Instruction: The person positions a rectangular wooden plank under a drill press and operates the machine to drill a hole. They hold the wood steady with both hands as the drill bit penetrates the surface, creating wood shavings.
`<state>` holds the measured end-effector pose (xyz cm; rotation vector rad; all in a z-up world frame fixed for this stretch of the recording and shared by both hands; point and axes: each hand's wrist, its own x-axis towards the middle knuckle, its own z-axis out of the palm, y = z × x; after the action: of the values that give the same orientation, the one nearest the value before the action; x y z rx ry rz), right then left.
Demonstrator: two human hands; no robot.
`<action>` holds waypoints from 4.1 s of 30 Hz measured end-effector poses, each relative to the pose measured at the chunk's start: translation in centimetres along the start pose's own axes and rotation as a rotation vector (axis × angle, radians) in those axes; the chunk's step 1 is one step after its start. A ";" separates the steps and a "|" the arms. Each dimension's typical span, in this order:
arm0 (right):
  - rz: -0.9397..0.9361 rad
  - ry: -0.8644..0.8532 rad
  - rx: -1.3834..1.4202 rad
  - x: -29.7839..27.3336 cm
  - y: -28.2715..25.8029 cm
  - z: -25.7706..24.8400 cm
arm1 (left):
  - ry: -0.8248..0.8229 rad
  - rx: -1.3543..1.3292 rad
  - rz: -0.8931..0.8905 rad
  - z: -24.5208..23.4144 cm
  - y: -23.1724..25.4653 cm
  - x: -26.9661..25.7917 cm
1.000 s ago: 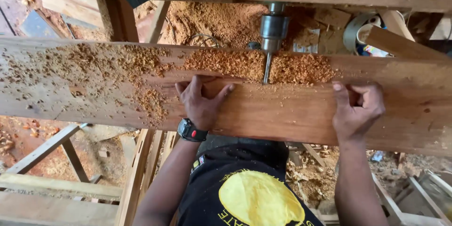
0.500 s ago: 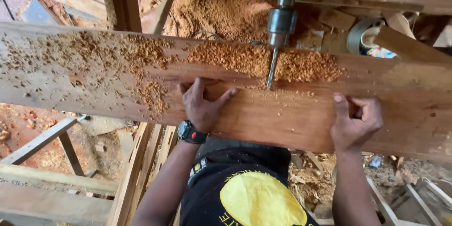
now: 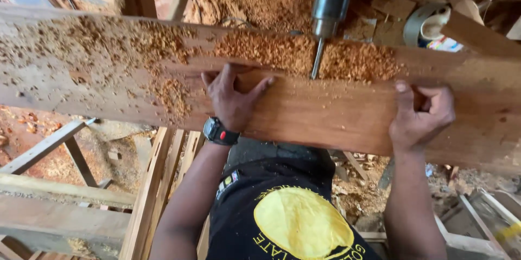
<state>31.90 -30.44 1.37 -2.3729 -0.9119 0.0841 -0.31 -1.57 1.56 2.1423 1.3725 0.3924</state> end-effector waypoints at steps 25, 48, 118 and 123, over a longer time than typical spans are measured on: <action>0.005 0.005 -0.016 -1.0 0.2 0.8 | 0.010 0.035 0.032 0.0 -0.9 0.2; 0.033 0.002 0.032 -1.1 -0.3 0.9 | 0.059 0.029 0.028 -0.5 -0.9 -0.3; 0.025 0.041 -0.018 -1.5 -0.4 1.2 | -0.038 -0.033 0.048 -0.6 -0.3 2.8; 0.108 0.092 -0.069 -3.7 -0.8 0.3 | -0.076 0.020 0.098 -0.2 0.2 2.5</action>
<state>28.57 -32.12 1.02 -2.4673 -0.7546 -0.0149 0.85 0.70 1.68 2.2238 1.2376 0.3323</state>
